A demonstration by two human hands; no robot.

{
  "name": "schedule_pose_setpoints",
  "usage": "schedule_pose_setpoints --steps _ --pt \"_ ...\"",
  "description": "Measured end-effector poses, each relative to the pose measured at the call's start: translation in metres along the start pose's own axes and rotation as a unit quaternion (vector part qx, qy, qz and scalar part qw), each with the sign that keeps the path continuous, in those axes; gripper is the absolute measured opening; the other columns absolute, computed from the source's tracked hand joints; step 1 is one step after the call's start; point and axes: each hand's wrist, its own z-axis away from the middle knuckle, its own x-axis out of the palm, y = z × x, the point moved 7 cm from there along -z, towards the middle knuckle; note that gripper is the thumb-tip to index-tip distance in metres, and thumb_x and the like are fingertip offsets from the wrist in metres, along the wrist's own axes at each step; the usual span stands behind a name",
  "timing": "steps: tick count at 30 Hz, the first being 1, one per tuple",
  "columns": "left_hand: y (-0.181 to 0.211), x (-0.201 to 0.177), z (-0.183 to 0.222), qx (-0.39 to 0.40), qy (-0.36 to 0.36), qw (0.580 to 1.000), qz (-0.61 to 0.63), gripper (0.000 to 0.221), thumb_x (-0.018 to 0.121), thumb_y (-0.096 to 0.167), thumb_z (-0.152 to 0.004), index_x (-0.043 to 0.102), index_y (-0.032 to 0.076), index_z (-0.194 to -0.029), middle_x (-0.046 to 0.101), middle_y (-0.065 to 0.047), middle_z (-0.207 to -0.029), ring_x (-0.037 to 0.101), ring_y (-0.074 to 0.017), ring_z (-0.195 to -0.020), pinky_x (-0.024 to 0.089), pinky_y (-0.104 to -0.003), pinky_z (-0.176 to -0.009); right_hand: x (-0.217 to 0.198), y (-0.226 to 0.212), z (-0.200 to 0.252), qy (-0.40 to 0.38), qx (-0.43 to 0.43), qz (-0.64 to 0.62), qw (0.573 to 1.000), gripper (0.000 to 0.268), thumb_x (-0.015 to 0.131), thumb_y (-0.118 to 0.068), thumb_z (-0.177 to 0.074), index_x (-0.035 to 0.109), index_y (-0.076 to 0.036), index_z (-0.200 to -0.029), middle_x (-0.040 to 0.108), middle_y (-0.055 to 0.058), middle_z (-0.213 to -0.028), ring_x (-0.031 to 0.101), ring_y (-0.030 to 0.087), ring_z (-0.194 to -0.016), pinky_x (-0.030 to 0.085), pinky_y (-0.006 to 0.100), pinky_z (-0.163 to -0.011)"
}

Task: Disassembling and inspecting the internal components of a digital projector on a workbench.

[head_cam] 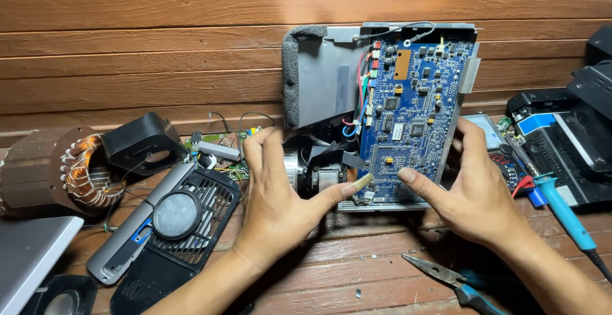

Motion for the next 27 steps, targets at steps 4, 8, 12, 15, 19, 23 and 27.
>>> schedule_pose_setpoints --steps 4,8,12,15,19,23,27 --pt "0.002 -0.012 -0.003 0.042 0.054 0.998 0.011 0.088 0.081 0.056 -0.075 0.042 -0.001 -0.128 0.042 -0.017 -0.123 0.048 -0.0357 -0.125 0.045 -0.048 -0.107 0.001 0.010 -0.006 0.003 -0.002 -0.026 1.000 0.084 0.071 -0.042 -0.077 0.035 -0.011 -0.147 0.063 0.006 -0.142 0.060 0.020 -0.134 0.046 0.042 -0.108" --pt "-0.005 -0.017 -0.010 0.040 0.083 0.995 0.044 0.064 0.071 0.049 -0.087 0.049 0.001 -0.123 0.050 -0.016 -0.120 0.047 -0.0294 -0.121 0.040 -0.040 -0.108 -0.002 0.013 -0.008 0.016 -0.006 -0.030 0.999 0.084 0.071 -0.041 -0.079 0.034 -0.008 -0.147 0.061 0.008 -0.142 0.060 0.021 -0.130 0.045 0.041 -0.108" --pt "-0.015 -0.016 -0.017 0.006 0.078 0.993 0.088 0.060 0.065 0.049 -0.090 0.048 0.004 -0.126 0.048 -0.013 -0.122 0.049 -0.0265 -0.121 0.038 -0.037 -0.108 -0.021 -0.006 0.006 0.124 -0.149 0.001 0.981 0.081 0.074 -0.031 -0.083 0.035 0.005 -0.145 0.051 0.024 -0.140 0.060 0.033 -0.123 0.049 0.045 -0.104" --pt "-0.007 -0.020 -0.022 0.006 0.071 0.991 0.115 0.064 0.060 0.055 -0.090 0.046 0.005 -0.127 0.048 -0.013 -0.122 0.050 -0.0254 -0.118 0.038 -0.038 -0.107 -0.032 -0.034 0.035 0.260 -0.318 0.094 0.907 0.068 0.078 -0.025 -0.091 0.046 0.015 -0.137 0.045 0.031 -0.132 0.043 0.041 -0.127 0.046 0.047 -0.103" --pt "0.008 -0.028 -0.037 0.038 0.106 0.984 0.140 0.062 0.059 0.050 -0.094 0.046 0.002 -0.129 0.044 -0.013 -0.123 0.049 -0.0258 -0.122 0.040 -0.037 -0.112 -0.024 -0.048 0.044 0.271 -0.415 0.125 0.859 0.046 0.080 -0.023 -0.094 0.067 0.005 -0.127 0.036 0.020 -0.127 0.045 0.038 -0.123 0.045 0.049 -0.112" --pt "0.039 -0.046 -0.059 0.123 0.169 0.967 0.146 0.059 0.064 0.039 -0.098 0.040 0.000 -0.135 0.044 -0.018 -0.131 0.048 -0.0296 -0.131 0.040 -0.041 -0.121 0.006 -0.075 0.050 0.204 -0.502 0.233 0.808 0.028 0.069 -0.027 -0.100 0.072 -0.019 -0.126 0.056 0.009 -0.132 0.047 0.030 -0.122 0.031 0.057 -0.118" --pt "0.064 -0.050 -0.078 0.242 0.139 0.956 0.091 0.046 0.062 0.033 -0.107 0.048 0.009 -0.143 0.052 -0.017 -0.146 0.050 -0.0317 -0.145 0.042 -0.044 -0.127 0.019 -0.083 0.049 0.183 -0.516 0.270 0.792 0.032 0.065 -0.028 -0.101 0.067 -0.022 -0.133 0.055 0.010 -0.139 0.046 0.031 -0.125 0.031 0.062 -0.120"
